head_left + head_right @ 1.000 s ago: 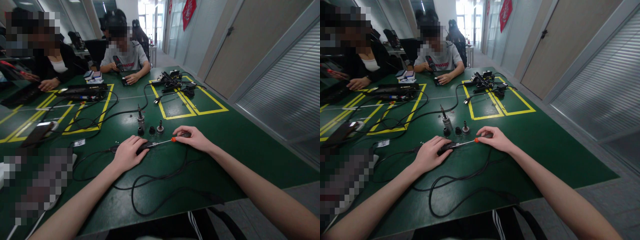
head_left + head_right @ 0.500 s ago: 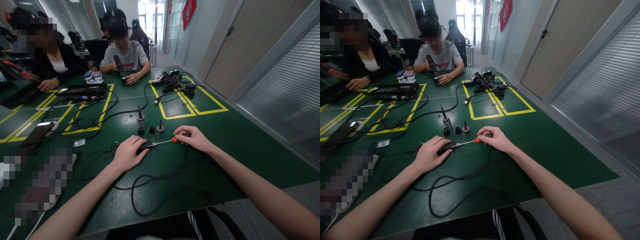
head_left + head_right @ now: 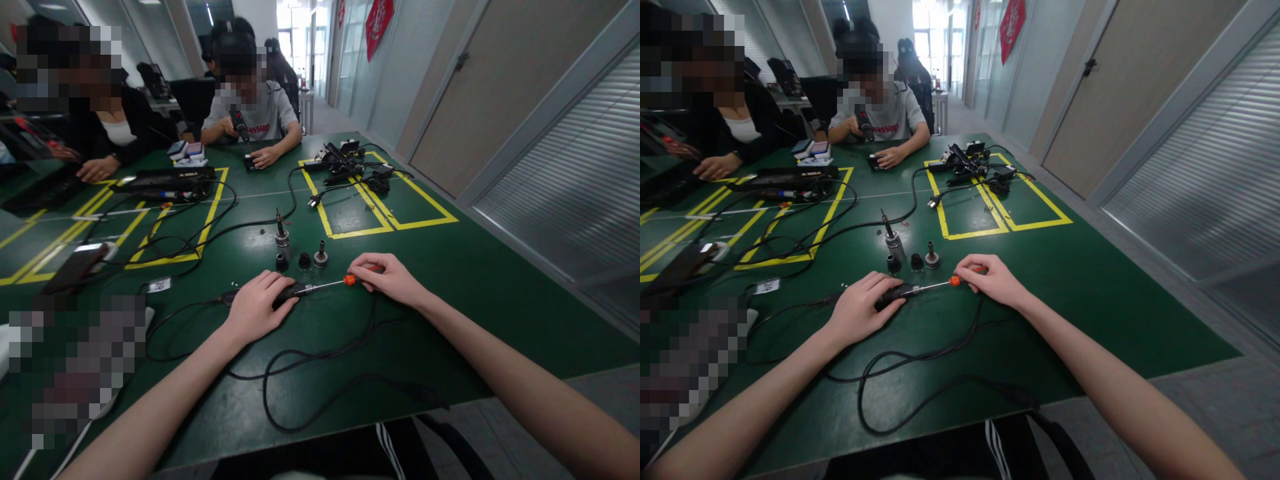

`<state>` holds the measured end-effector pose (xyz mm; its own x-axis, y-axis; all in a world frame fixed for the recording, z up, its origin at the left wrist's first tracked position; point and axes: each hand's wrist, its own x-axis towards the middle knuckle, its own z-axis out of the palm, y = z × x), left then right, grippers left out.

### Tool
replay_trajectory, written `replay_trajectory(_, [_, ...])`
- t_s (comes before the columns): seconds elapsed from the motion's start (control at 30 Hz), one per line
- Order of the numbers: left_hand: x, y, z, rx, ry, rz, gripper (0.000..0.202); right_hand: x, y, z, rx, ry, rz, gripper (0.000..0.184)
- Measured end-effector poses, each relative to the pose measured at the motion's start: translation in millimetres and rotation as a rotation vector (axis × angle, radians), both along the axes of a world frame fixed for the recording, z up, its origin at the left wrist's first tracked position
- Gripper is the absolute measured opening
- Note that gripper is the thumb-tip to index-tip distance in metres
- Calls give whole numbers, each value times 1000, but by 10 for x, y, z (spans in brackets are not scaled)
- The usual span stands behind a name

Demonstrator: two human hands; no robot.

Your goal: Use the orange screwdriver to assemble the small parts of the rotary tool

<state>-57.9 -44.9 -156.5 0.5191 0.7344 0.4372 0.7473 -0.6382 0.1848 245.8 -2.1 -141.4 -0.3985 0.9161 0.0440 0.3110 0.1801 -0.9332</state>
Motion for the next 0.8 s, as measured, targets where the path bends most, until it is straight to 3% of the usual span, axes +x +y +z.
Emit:
replay_trajectory(0.23, [-6, -1, -17, -1, 0, 1, 21, 20, 24, 9, 10, 17, -11, 29])
replay_trajectory(0.53, [-6, 0, -3, -17, -5, -1, 23, 21, 11, 9, -6, -66, 41, 37])
replay_trajectory(0.8, [-4, -4, 0, -30, -13, 6, 22, 33, 27, 23, -50, -25, 39, 32])
